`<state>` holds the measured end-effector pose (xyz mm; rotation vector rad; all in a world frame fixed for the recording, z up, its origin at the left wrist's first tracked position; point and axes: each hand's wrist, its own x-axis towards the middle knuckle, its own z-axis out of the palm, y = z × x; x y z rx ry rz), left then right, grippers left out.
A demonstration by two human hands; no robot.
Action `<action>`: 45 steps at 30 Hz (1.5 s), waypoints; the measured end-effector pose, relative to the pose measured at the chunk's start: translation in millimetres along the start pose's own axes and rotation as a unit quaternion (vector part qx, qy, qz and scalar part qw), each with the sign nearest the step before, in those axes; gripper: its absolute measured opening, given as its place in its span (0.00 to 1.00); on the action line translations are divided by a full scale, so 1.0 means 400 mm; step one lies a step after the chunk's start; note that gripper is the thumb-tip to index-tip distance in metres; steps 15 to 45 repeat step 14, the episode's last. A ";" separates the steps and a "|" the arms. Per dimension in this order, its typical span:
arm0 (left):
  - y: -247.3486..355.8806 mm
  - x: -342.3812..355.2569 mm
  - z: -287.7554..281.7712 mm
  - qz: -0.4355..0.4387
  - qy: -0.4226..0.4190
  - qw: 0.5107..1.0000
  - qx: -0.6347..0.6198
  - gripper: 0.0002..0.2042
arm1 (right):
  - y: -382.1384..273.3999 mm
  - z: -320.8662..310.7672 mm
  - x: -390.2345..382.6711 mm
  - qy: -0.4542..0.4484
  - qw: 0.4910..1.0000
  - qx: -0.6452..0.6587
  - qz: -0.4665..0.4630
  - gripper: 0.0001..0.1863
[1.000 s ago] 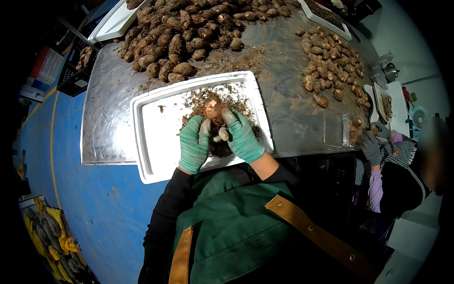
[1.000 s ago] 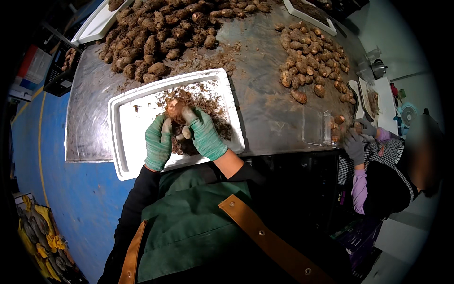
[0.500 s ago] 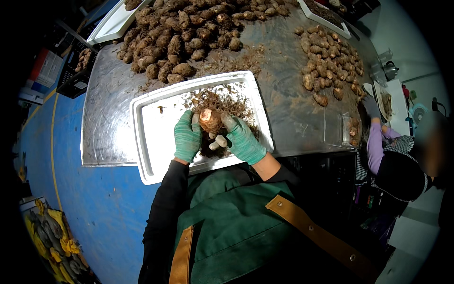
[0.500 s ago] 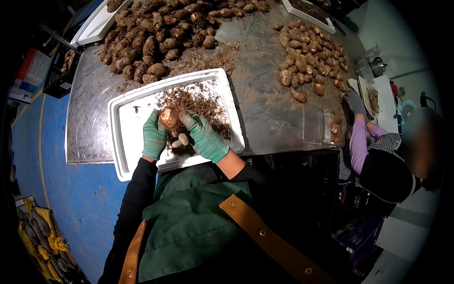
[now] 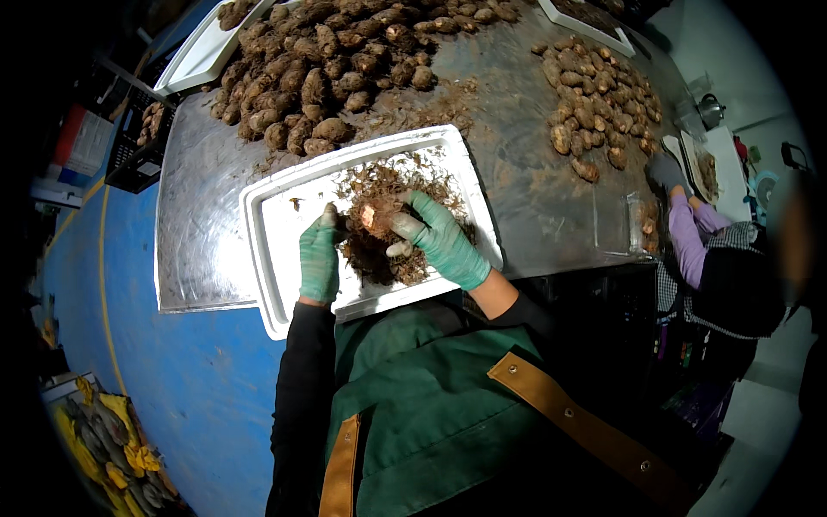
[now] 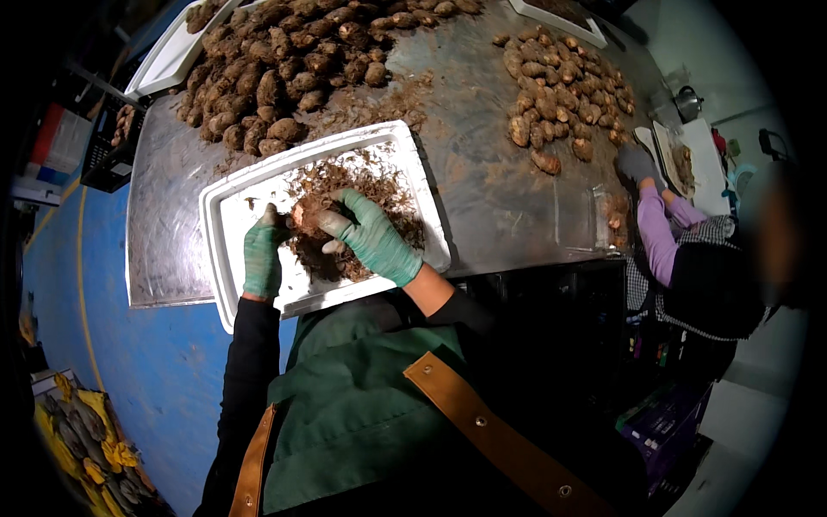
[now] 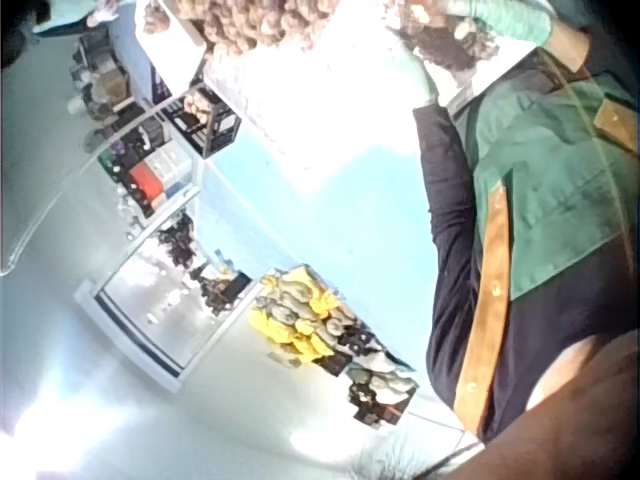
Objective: The person peels root vegetables by hand, removing the outer skin and placing the peeled pieces into a white tray. The person repeatedly picks up new vegetables from a large pile on the table and continues peeling them one at a time.
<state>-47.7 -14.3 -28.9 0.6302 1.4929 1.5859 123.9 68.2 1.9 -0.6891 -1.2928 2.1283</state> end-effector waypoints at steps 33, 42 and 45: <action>0.066 -0.070 0.084 0.061 -0.048 0.995 -0.068 0.32 | 0.034 0.000 0.051 0.133 0.985 -0.037 -0.106 0.15; 0.066 -0.070 0.084 0.061 -0.048 0.995 -0.068 0.32 | 0.034 0.000 0.051 0.133 0.985 -0.037 -0.106 0.15; 0.066 -0.070 0.084 0.061 -0.048 0.995 -0.068 0.32 | 0.034 0.000 0.051 0.133 0.985 -0.037 -0.106 0.15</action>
